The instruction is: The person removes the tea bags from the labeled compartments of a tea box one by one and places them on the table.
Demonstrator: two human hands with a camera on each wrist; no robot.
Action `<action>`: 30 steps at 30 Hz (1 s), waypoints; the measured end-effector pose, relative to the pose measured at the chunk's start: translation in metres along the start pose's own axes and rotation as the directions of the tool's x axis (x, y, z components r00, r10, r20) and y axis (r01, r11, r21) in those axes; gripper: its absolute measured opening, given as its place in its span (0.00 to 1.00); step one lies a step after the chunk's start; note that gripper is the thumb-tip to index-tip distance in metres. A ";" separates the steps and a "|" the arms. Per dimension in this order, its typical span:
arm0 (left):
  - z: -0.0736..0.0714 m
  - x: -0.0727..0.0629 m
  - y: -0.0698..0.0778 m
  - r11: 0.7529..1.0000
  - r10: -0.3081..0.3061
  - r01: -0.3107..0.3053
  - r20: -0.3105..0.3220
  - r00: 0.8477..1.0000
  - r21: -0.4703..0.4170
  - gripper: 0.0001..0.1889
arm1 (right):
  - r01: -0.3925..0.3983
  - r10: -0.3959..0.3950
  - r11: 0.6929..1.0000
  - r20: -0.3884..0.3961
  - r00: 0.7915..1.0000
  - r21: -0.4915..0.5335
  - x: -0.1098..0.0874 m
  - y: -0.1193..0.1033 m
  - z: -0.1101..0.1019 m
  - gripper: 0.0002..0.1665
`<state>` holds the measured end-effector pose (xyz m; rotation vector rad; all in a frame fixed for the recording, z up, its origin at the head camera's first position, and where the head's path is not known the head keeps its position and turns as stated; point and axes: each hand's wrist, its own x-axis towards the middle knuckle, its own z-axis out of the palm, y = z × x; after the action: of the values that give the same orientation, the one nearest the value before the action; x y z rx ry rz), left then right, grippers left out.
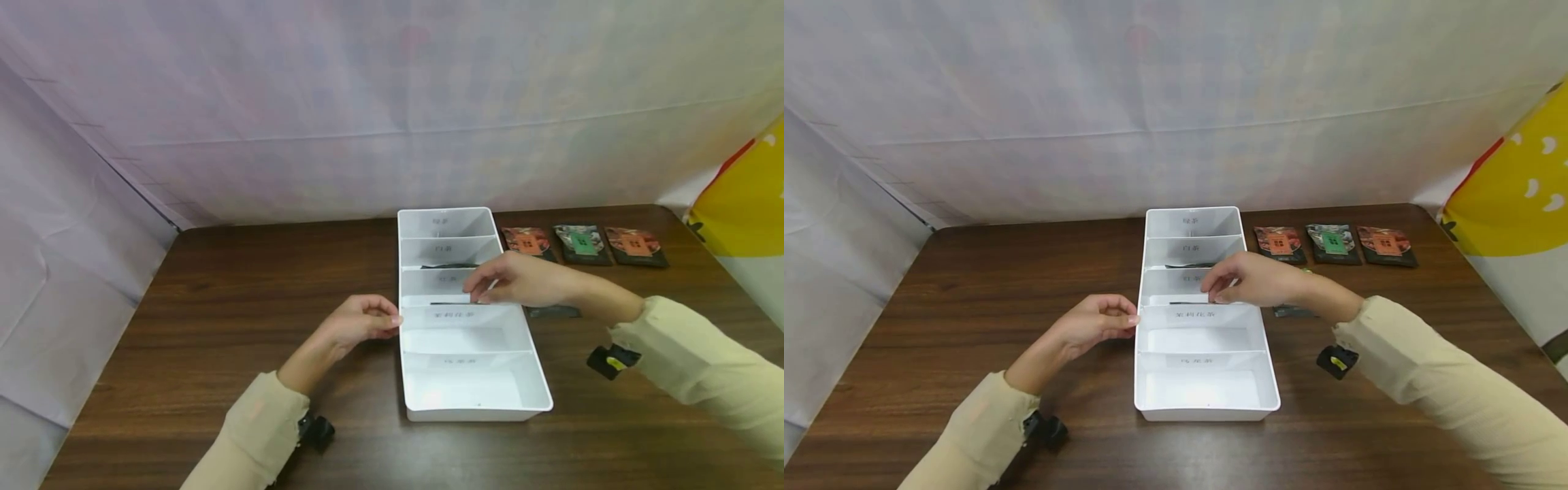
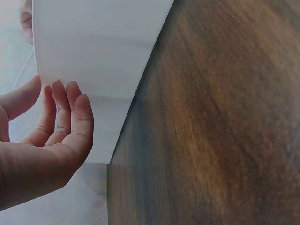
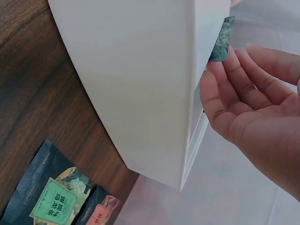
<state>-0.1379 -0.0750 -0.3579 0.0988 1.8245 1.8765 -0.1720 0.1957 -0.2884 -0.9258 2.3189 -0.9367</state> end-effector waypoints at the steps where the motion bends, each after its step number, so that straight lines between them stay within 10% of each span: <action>1: 0.000 0.000 0.000 1.000 -0.001 0.001 -0.001 1.000 -0.001 0.04 | 0.001 -0.001 1.000 0.000 1.000 0.008 -0.001 0.000 0.000 0.11; 19: 0.001 0.000 0.000 1.000 0.004 -0.004 -0.001 1.000 0.011 0.03 | 0.065 -0.073 0.996 -0.143 0.987 -0.060 -0.006 0.017 0.008 0.08; 30: 0.002 -0.001 0.002 1.000 -0.001 0.001 -0.007 1.000 0.006 0.03 | -0.075 0.038 0.990 -0.291 0.956 -0.116 -0.015 0.011 0.003 0.07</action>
<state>-0.1367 -0.0739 -0.3559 0.0934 1.8341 1.8727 -0.1653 0.2118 -0.2960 -0.8110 2.6629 -0.9658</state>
